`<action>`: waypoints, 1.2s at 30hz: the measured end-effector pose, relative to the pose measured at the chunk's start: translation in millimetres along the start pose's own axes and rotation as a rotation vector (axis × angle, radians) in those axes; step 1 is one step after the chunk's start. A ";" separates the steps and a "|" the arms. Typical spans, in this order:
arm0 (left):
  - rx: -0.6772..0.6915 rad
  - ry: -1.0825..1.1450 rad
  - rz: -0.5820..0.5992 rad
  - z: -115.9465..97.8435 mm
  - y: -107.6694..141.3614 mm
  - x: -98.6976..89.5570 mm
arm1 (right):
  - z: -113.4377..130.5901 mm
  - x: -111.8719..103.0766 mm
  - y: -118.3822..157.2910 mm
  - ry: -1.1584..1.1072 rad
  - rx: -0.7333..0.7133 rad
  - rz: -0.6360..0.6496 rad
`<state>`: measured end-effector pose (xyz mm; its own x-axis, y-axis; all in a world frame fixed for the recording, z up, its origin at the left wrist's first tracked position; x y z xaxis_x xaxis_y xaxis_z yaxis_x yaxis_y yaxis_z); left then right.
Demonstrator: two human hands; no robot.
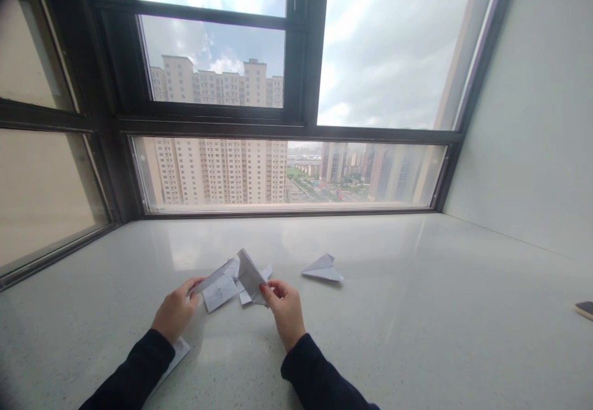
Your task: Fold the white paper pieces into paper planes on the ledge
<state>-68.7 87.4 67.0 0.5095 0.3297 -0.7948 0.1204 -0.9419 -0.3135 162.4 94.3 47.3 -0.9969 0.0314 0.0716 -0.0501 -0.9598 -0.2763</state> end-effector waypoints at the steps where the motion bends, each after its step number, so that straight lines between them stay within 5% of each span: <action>1: 0.017 0.078 -0.045 -4.3 0.2 -6.0 | 0.5 0.4 0.2 0.004 -0.002 0.001; 6: 0.111 0.493 -0.092 -27.2 6.9 -15.0 | 12.0 6.5 5.4 0.076 -0.065 0.025; 13: 0.254 0.452 0.039 -48.1 18.8 4.4 | 42.1 9.5 16.3 0.358 -0.322 0.006; 18: 0.236 0.604 0.113 -52.9 22.0 6.8 | 48.8 3.7 15.4 0.438 -0.409 -0.059; 25: 0.158 0.686 0.210 -52.8 20.7 5.3 | 40.7 -0.8 9.2 0.366 -0.367 -0.056; 32: 0.119 0.722 0.263 -50.5 19.0 6.8 | 11.0 10.7 2.3 -0.006 -0.042 0.115; 36: 0.012 0.934 0.186 -41.2 15.0 11.0 | 5.6 6.9 1.9 -0.152 0.054 0.046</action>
<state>-26.2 74.2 75.0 0.9951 -0.0148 -0.0981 -0.0374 -0.9718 -0.2330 155.8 91.2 52.6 -0.9772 -0.0519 0.2058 0.0031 -0.9730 -0.2309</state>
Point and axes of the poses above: each hand's wrist, its own y-axis away from the middle knuckle, its own x-axis out of the palm, z = x × y, the point moved 8 cm from there along -y, towards the middle knuckle, and after that the axes turned 3 degrees about -y, right-handed, at the moved point
